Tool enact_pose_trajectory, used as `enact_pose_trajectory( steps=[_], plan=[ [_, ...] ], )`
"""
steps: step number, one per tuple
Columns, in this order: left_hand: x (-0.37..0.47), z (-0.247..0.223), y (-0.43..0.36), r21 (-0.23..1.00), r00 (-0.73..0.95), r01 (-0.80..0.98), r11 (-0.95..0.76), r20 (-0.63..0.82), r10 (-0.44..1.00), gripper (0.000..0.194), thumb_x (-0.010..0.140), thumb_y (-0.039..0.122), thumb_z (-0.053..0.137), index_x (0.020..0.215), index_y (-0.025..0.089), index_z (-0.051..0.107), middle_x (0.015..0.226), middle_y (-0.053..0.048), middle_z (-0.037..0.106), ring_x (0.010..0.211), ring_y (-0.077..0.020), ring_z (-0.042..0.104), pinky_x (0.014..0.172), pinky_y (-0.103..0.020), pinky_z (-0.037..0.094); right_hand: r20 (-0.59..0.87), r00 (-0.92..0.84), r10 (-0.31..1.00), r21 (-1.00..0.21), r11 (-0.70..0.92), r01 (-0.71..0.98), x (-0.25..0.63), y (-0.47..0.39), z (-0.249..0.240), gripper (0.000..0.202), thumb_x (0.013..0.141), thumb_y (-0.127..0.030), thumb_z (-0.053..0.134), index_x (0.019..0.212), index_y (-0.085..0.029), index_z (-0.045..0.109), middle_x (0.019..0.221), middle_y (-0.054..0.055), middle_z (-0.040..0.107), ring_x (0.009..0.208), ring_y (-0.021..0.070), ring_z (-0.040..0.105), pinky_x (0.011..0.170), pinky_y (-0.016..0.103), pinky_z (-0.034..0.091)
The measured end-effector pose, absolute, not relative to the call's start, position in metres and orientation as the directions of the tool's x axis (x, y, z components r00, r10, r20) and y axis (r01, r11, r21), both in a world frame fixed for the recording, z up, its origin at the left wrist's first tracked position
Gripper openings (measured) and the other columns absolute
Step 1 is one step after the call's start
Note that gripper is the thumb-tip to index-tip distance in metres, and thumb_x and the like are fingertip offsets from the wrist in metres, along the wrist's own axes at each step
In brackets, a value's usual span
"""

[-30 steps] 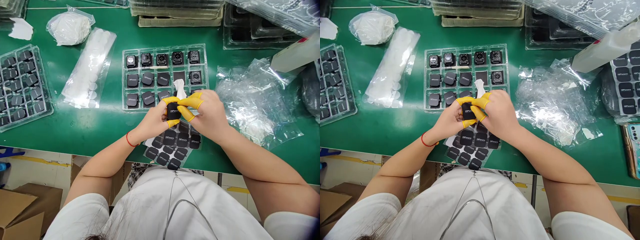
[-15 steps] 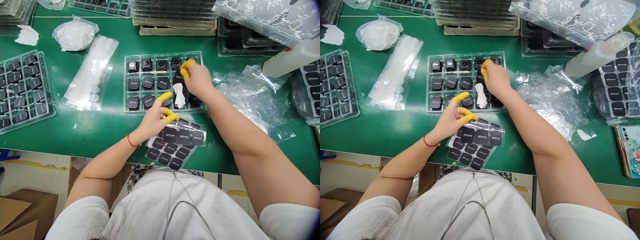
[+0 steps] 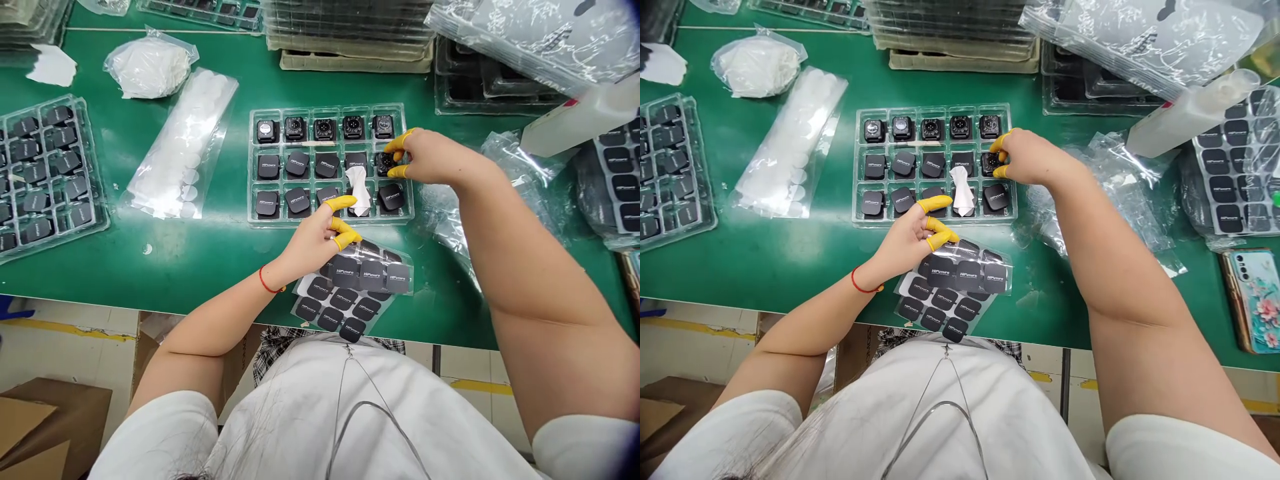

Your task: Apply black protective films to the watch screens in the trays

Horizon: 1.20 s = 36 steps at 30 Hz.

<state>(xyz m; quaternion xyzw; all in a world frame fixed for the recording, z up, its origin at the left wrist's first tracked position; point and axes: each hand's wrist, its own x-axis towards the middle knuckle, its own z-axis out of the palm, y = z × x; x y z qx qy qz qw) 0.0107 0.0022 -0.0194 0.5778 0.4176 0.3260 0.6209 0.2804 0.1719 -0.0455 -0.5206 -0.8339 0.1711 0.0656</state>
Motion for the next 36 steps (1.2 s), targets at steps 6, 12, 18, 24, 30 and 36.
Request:
enact_pose_trajectory(
  steps=[6,12,18,24,30,36],
  plan=[
    [0.012,-0.021,0.004,0.983,0.437,0.081,0.163,-0.182,0.881,0.046,0.084,0.016,0.06,0.129,0.016,0.046,0.085,-0.004,0.072,0.089,-0.0181,0.072,0.073,-0.029,0.052,-0.052,-0.354,0.934,-0.351,0.315,0.882,0.27,0.16,-0.027,0.04,0.057,-0.033,0.088,0.088,-0.019,0.065,0.077,0.001,0.052,0.063,0.0067,0.042,0.057,0.027,0.034],
    [0.013,-0.029,0.005,0.977,0.51,-0.042,0.208,-0.158,0.846,0.051,0.091,0.039,0.059,0.131,0.016,0.039,0.083,-0.005,0.071,0.086,-0.0187,0.071,0.078,-0.033,0.052,0.265,-0.323,0.908,-0.572,0.418,0.706,0.226,0.077,0.005,0.025,0.076,-0.019,0.071,0.1,-0.023,0.063,0.097,0.005,0.065,0.072,0.0141,0.053,0.068,0.034,0.046],
    [0.012,-0.033,0.006,0.996,0.451,-0.055,0.07,-0.038,0.892,0.055,0.082,0.052,0.069,0.12,0.019,0.045,0.125,-0.011,0.058,0.105,-0.0198,0.065,0.082,-0.031,0.057,0.176,-0.603,0.778,-0.634,0.558,0.535,0.196,0.013,0.018,0.016,0.086,-0.018,0.051,0.091,-0.023,0.065,0.097,0.006,0.066,0.091,0.0217,0.062,0.074,0.036,0.051],
    [0.01,-0.036,0.001,0.978,0.503,0.144,-0.149,0.057,0.862,0.079,0.087,0.05,0.063,0.149,0.032,0.019,0.124,-0.009,0.06,0.092,-0.0189,0.067,0.074,-0.034,0.059,0.054,-0.408,0.911,-0.85,0.256,0.46,0.196,0.018,0.001,0.027,0.083,-0.023,0.062,0.11,-0.022,0.063,0.097,0.005,0.062,0.077,0.0173,0.061,0.065,0.033,0.054],
    [0.012,-0.043,0.0,0.948,0.462,0.229,-0.22,0.093,0.882,0.064,0.087,0.05,0.062,0.141,0.028,0.033,0.12,-0.009,0.06,0.087,-0.0181,0.065,0.069,-0.032,0.057,0.42,-0.447,0.79,-0.514,0.613,0.599,0.188,0.007,-0.002,0.02,0.089,-0.022,0.058,0.105,-0.026,0.07,0.099,0.008,0.064,0.092,0.023,0.056,0.078,0.041,0.049],
    [0.015,-0.041,-0.002,0.979,0.492,0.116,-0.17,0.092,0.865,0.088,0.086,0.052,0.063,0.15,0.036,0.005,0.116,-0.007,0.057,0.083,-0.0163,0.063,0.066,-0.031,0.057,0.44,-0.463,0.77,-0.455,0.635,0.624,0.19,0.008,-0.011,0.027,0.096,-0.03,0.051,0.117,-0.023,0.067,0.097,0.008,0.063,0.086,0.0212,0.055,0.074,0.038,0.048]
  ],
)
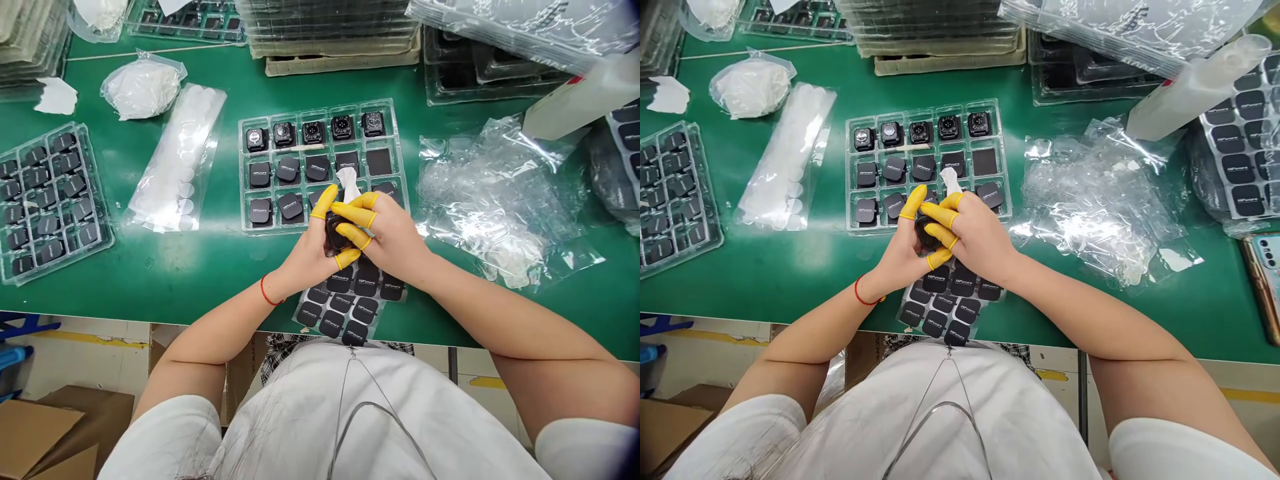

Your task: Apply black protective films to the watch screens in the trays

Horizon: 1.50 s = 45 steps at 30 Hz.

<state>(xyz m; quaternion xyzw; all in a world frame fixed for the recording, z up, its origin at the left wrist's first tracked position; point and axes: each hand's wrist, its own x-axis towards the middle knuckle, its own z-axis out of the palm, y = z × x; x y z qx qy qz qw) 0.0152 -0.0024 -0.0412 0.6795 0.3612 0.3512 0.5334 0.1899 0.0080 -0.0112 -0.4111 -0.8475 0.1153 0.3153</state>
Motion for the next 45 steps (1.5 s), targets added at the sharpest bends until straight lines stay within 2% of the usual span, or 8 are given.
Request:
enact_pose_trajectory(
  steps=[7,11,14,17,27,31,40,45],
  plan=[
    [0.011,-0.041,0.006,0.977,0.42,0.136,-0.161,0.091,0.903,0.065,0.081,0.05,0.07,0.133,0.025,0.037,0.124,-0.009,0.055,0.098,-0.0195,0.064,0.08,-0.033,0.059,0.441,-0.483,0.756,-0.424,0.65,0.631,0.192,0.011,0.004,0.018,0.093,-0.023,0.052,0.088,-0.026,0.069,0.085,0.004,0.064,0.076,0.0185,0.054,0.067,0.035,0.042],
    [0.008,-0.033,0.01,0.991,0.416,0.119,-0.059,0.004,0.909,0.055,0.08,0.044,0.073,0.123,0.023,0.045,0.116,-0.008,0.056,0.092,-0.0171,0.064,0.077,-0.032,0.06,0.277,0.015,0.961,-0.536,0.142,0.832,0.255,0.056,0.003,0.033,0.088,-0.02,0.057,0.121,-0.023,0.059,0.096,0.006,0.067,0.083,0.0198,0.059,0.077,0.037,0.048],
    [0.007,-0.027,0.009,0.995,0.43,0.094,-0.015,-0.027,0.902,0.055,0.078,0.04,0.075,0.122,0.026,0.045,0.112,-0.006,0.057,0.091,-0.017,0.064,0.077,-0.033,0.06,0.044,0.232,0.972,-0.216,-0.218,0.952,0.284,0.08,-0.004,0.048,0.08,-0.014,0.061,0.128,-0.009,0.056,0.107,0.02,0.065,0.103,0.0339,0.058,0.085,0.049,0.046],
    [0.008,-0.026,0.007,0.997,0.464,0.076,-0.027,-0.011,0.886,0.056,0.079,0.041,0.074,0.123,0.027,0.042,0.114,-0.007,0.055,0.086,-0.0156,0.063,0.074,-0.032,0.06,0.146,0.097,0.985,-0.169,-0.072,0.983,0.263,0.081,-0.011,0.04,0.086,-0.02,0.057,0.125,-0.011,0.06,0.123,0.022,0.057,0.122,0.0385,0.045,0.097,0.054,0.038],
    [0.009,-0.032,0.007,0.997,0.452,0.057,-0.054,0.023,0.891,0.057,0.08,0.045,0.072,0.124,0.026,0.041,0.11,-0.005,0.059,0.086,-0.0152,0.064,0.072,-0.029,0.057,0.283,-0.391,0.876,-0.486,0.482,0.729,0.202,0.045,-0.004,0.02,0.092,-0.028,0.051,0.097,-0.022,0.07,0.09,0.007,0.067,0.085,0.0229,0.057,0.079,0.04,0.043],
    [0.006,-0.034,0.007,0.959,0.497,0.106,-0.264,0.179,0.849,0.059,0.08,0.047,0.071,0.126,0.024,0.043,0.121,-0.009,0.061,0.096,-0.019,0.066,0.079,-0.032,0.056,0.385,-0.596,0.705,-0.431,0.708,0.559,0.196,0.016,0.006,0.022,0.094,-0.034,0.052,0.09,-0.028,0.073,0.09,0.003,0.066,0.083,0.02,0.055,0.078,0.039,0.043],
    [0.006,-0.034,0.006,0.919,0.468,0.223,-0.325,0.191,0.863,0.062,0.076,0.051,0.074,0.126,0.023,0.05,0.116,-0.007,0.065,0.091,-0.0187,0.067,0.077,-0.031,0.057,0.451,-0.57,0.687,-0.261,0.712,0.651,0.185,0.011,-0.006,0.025,0.093,-0.028,0.048,0.085,-0.031,0.071,0.084,0.002,0.066,0.083,0.0205,0.056,0.077,0.041,0.044],
    [0.005,-0.038,0.011,0.969,0.407,0.189,-0.162,0.073,0.911,0.066,0.078,0.057,0.07,0.13,0.025,0.045,0.108,-0.006,0.065,0.089,-0.0196,0.067,0.076,-0.034,0.059,0.431,-0.332,0.839,-0.484,0.525,0.7,0.195,0.028,-0.006,0.022,0.094,-0.038,0.051,0.104,-0.029,0.069,0.1,0.007,0.067,0.1,0.0275,0.058,0.089,0.05,0.045]
  ],
)
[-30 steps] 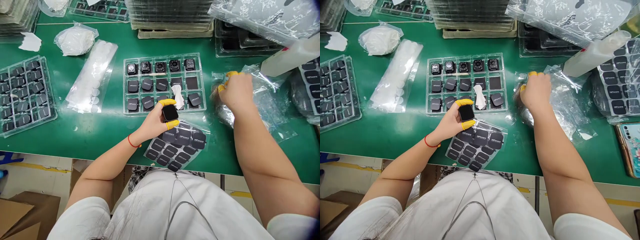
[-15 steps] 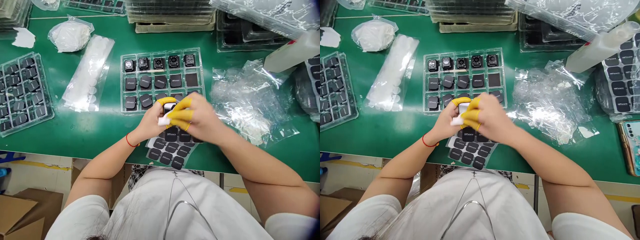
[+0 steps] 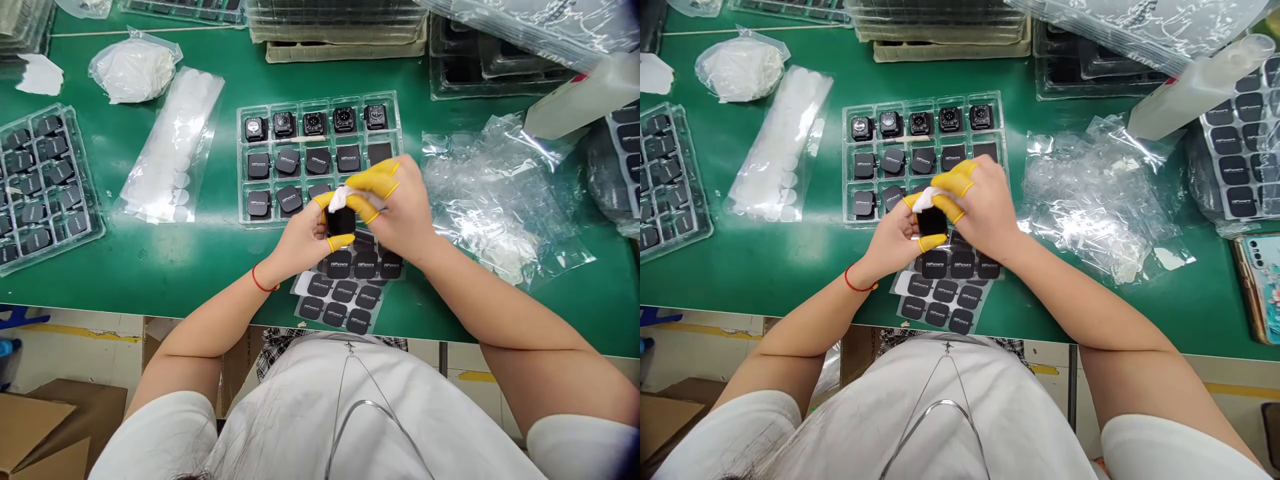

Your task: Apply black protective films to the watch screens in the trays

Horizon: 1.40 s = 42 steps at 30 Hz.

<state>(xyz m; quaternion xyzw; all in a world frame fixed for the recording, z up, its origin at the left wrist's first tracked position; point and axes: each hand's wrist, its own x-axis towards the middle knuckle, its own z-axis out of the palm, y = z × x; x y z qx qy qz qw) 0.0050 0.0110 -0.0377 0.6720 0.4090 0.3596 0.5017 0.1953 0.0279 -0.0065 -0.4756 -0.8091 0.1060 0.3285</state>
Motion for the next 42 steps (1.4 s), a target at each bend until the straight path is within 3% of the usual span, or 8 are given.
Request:
enact_pose_trajectory(
  steps=[4,10,17,22,27,31,34,42],
  plan=[
    [-0.005,-0.036,0.026,0.968,0.271,0.136,-0.21,0.167,0.948,0.071,0.083,0.06,0.062,0.141,0.033,0.031,0.131,-0.007,0.053,0.118,-0.0254,0.06,0.095,-0.042,0.055,0.233,-0.26,0.937,-0.716,0.346,0.606,0.222,0.04,-0.002,0.032,0.089,-0.044,0.061,0.118,-0.032,0.064,0.119,0.007,0.065,0.115,0.0292,0.056,0.095,0.051,0.047],
    [-0.014,-0.03,0.033,0.957,0.17,0.144,-0.253,0.228,0.959,0.078,0.084,0.067,0.057,0.146,0.037,0.021,0.132,-0.008,0.05,0.125,-0.0309,0.057,0.102,-0.051,0.051,-0.026,-0.202,0.979,-0.945,0.042,0.324,0.231,0.038,-0.006,0.037,0.082,-0.039,0.069,0.118,-0.029,0.064,0.096,0.002,0.07,0.081,0.0194,0.066,0.072,0.038,0.055],
    [-0.007,-0.027,0.025,0.933,0.259,0.164,-0.32,0.273,0.927,0.075,0.08,0.074,0.055,0.141,0.039,0.028,0.138,-0.004,0.047,0.122,-0.0298,0.061,0.096,-0.047,0.055,-0.151,-0.162,0.975,-0.961,-0.107,0.255,0.227,0.042,-0.001,0.026,0.087,-0.047,0.063,0.087,-0.023,0.074,0.082,0.001,0.07,0.068,0.0143,0.062,0.062,0.03,0.052],
    [-0.008,-0.026,0.027,0.93,0.216,0.119,-0.348,0.318,0.923,0.066,0.082,0.065,0.06,0.136,0.038,0.033,0.135,-0.002,0.052,0.113,-0.0234,0.066,0.102,-0.045,0.053,-0.156,-0.197,0.968,-0.943,-0.086,0.322,0.237,0.044,0.015,0.022,0.073,-0.02,0.074,0.094,-0.023,0.076,0.089,0.002,0.073,0.077,0.0154,0.065,0.068,0.031,0.052],
    [-0.014,-0.026,0.031,0.969,0.272,0.093,-0.228,0.195,0.942,0.068,0.084,0.063,0.06,0.139,0.036,0.032,0.127,-0.004,0.06,0.12,-0.026,0.063,0.099,-0.047,0.055,0.016,-0.089,0.996,-0.925,0.048,0.376,0.236,0.039,0.022,0.013,0.075,-0.012,0.07,0.086,-0.019,0.074,0.082,0.003,0.072,0.068,0.013,0.062,0.067,0.033,0.052],
    [-0.018,-0.03,0.035,0.996,0.309,0.025,-0.08,0.069,0.948,0.062,0.087,0.055,0.061,0.138,0.031,0.034,0.118,-0.007,0.064,0.115,-0.0255,0.065,0.094,-0.046,0.058,0.271,-0.133,0.953,-0.878,0.302,0.373,0.236,0.032,0.03,0.011,0.077,-0.013,0.072,0.079,-0.024,0.074,0.097,0.003,0.073,0.102,0.0208,0.065,0.097,0.043,0.049],
    [-0.013,-0.033,0.032,0.999,0.317,0.022,-0.023,0.015,0.948,0.064,0.084,0.051,0.068,0.135,0.028,0.037,0.111,-0.006,0.065,0.108,-0.0242,0.068,0.09,-0.044,0.059,0.365,-0.07,0.928,-0.902,0.371,0.219,0.234,0.027,0.037,0.014,0.076,-0.015,0.073,0.078,-0.029,0.075,0.091,0.0,0.071,0.099,0.0198,0.065,0.095,0.04,0.051],
    [0.009,-0.031,0.003,0.986,0.449,0.11,-0.124,0.062,0.891,0.056,0.078,0.033,0.075,0.127,0.029,0.048,0.119,-0.004,0.064,0.087,-0.0163,0.068,0.08,-0.034,0.061,-0.125,-0.192,0.973,-0.987,-0.104,0.119,0.202,0.013,0.02,0.005,0.072,-0.025,0.075,0.075,-0.022,0.073,0.081,-0.001,0.072,0.079,0.0161,0.068,0.078,0.034,0.058]
  ],
)
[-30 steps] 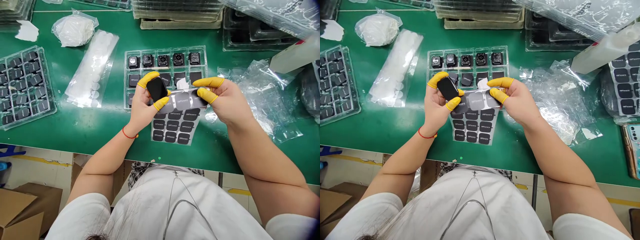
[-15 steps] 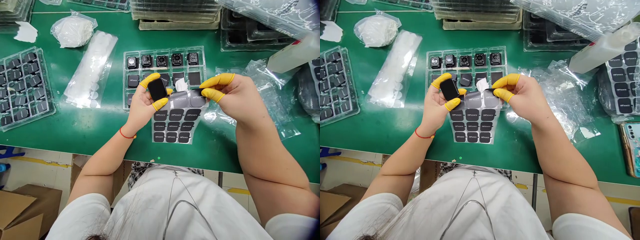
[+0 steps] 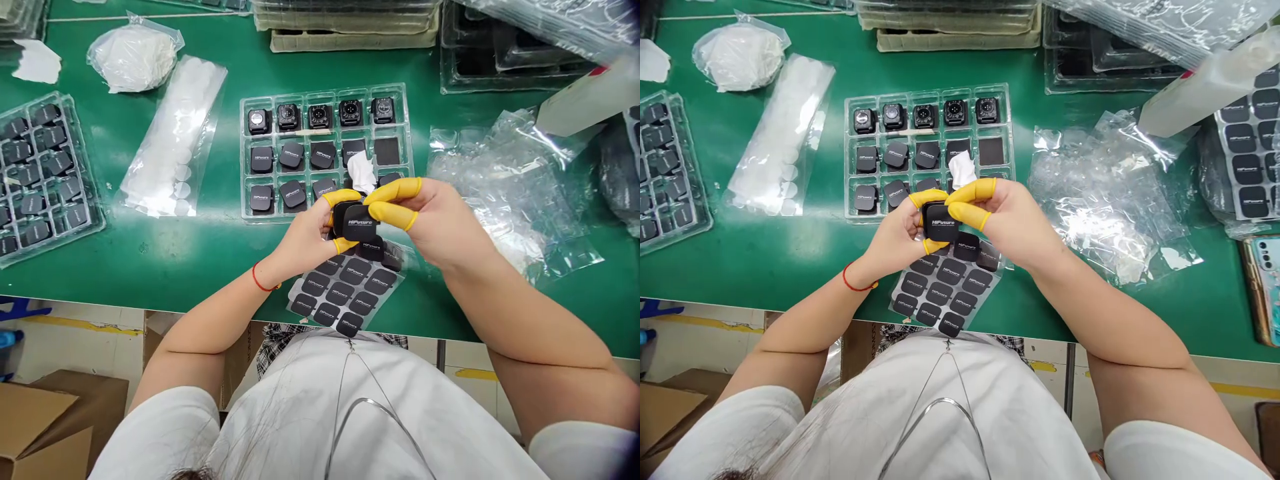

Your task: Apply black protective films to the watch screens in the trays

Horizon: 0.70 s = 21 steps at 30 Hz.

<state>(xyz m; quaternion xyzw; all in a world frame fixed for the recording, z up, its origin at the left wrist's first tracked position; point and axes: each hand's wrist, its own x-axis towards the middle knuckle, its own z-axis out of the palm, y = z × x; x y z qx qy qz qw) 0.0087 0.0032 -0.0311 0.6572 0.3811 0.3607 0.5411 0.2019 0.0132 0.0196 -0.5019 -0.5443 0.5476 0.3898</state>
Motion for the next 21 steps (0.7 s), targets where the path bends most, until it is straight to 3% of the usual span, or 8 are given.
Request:
enact_pose_trajectory(
  steps=[16,21],
  plan=[
    [0.0086,-0.035,0.003,0.97,0.483,0.133,-0.202,0.115,0.868,0.056,0.079,0.02,0.07,0.129,0.028,0.047,0.125,-0.001,0.062,0.089,-0.0123,0.066,0.083,-0.028,0.057,-0.165,-0.205,0.965,-0.978,-0.133,0.163,0.1947,0.0125,0.0128,0.004,0.075,-0.021,0.07,0.078,-0.023,0.073,0.083,0.0,0.072,0.081,0.0173,0.069,0.081,0.036,0.058],
    [0.008,-0.035,0.0027,0.965,0.484,0.151,-0.213,0.116,0.867,0.054,0.08,0.023,0.069,0.129,0.027,0.046,0.125,-0.001,0.062,0.09,-0.0125,0.066,0.082,-0.026,0.057,-0.173,-0.199,0.965,-0.971,-0.133,0.197,0.195,0.0118,0.0131,0.003,0.077,-0.024,0.069,0.079,-0.023,0.072,0.084,0.0,0.072,0.082,0.0176,0.068,0.081,0.037,0.058]
  ],
)
